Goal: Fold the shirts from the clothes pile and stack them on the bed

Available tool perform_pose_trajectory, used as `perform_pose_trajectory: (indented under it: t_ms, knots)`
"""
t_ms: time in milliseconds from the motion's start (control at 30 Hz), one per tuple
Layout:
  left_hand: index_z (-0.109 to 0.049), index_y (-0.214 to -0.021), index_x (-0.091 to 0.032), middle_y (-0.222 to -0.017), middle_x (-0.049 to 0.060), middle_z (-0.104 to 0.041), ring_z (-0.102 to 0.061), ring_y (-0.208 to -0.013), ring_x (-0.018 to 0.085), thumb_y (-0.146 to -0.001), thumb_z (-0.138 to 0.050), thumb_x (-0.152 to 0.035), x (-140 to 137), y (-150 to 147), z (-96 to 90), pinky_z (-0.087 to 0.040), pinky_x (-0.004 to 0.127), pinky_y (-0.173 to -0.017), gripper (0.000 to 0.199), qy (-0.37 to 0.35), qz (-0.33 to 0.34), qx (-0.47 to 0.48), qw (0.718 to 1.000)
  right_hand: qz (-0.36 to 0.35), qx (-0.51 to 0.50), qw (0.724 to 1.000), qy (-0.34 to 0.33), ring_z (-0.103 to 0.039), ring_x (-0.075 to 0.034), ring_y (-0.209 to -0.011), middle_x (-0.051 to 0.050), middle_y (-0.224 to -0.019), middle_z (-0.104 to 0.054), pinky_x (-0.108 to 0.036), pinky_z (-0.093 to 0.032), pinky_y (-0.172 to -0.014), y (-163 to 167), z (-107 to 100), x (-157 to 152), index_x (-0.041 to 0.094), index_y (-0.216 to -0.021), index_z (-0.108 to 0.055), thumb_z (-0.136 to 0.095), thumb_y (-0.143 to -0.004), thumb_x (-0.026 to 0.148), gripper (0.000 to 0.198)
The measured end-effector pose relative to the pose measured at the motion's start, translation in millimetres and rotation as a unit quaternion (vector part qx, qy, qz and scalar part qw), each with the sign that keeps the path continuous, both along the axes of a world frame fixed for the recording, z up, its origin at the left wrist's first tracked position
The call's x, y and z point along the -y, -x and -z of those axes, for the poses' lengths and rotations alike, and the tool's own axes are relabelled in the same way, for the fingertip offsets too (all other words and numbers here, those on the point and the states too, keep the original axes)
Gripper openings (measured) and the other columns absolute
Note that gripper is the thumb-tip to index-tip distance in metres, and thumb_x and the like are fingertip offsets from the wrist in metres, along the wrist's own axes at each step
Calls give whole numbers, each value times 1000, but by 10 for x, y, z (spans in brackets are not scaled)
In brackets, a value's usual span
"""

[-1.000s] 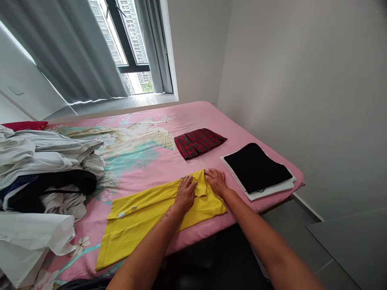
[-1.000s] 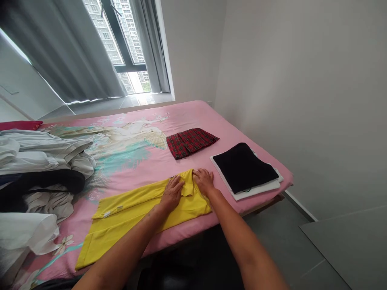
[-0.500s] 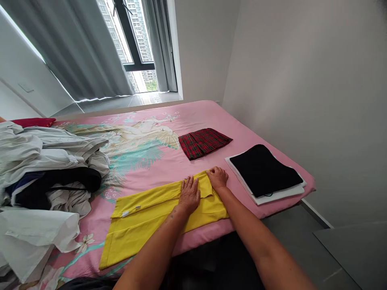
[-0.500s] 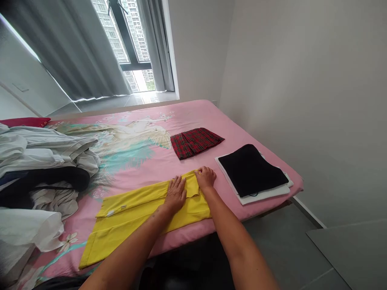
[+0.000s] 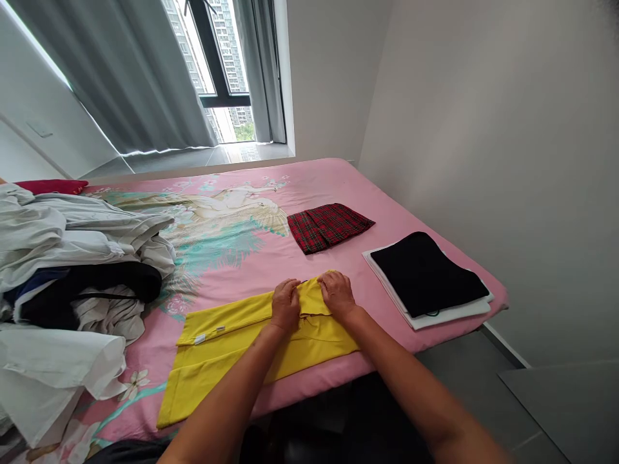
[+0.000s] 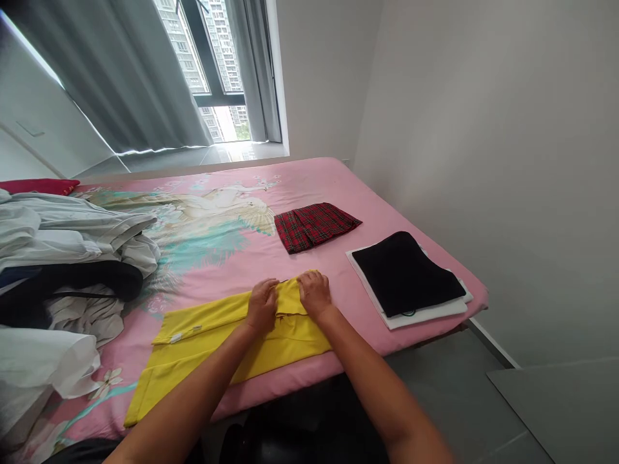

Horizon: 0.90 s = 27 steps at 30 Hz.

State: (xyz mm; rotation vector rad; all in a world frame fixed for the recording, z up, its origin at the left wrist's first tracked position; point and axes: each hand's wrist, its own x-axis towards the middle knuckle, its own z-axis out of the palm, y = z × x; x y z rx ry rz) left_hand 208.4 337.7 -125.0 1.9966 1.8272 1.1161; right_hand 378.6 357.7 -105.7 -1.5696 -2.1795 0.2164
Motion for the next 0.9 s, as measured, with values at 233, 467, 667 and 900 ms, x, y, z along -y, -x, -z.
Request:
perform_pose_trajectory:
  t_ms: [233,467,667,900]
  knots:
    - [-69,-92,-27,-94,6,-66,-55,-96,23,-84,-49,-33,-143,214,-186,-37,38,-84,22,88,-16,-189,978,-35,55,998,13,-40,-23,-112,-6,-112,-58,-45,-13,-103,94,-84,-273,25,-103,-61,-44,-87,22,24]
    - [-66,-84,-22,-92,7,-65,-55,-94,23,-87,-46,-36,-266,240,-133,-36,36,-81,24,114,4,-212,971,-71,107,991,32,-45,-21,-102,-6,-104,-59,-44,-17,-102,157,4,-445,22,-95,-61,-42,-90,27,20]
    - [-64,-87,-20,-90,8,-65,-56,-93,23,-84,-50,-29,-299,256,-73,-40,36,-83,17,109,-45,-155,981,-22,87,995,36,-48,-20,-99,-8,-103,-59,-35,-28,-93,203,-23,-449,21,-99,-60,-40,-91,27,22]
    - [-55,-121,-24,-125,6,-59,-48,-121,19,-91,-38,-27,6,340,-82,-32,38,-105,35,25,169,-176,969,-94,73,993,12,-45,-20,-113,-9,-120,-57,-36,-21,-105,202,-3,-40,19,-117,-54,-29,-94,28,35]
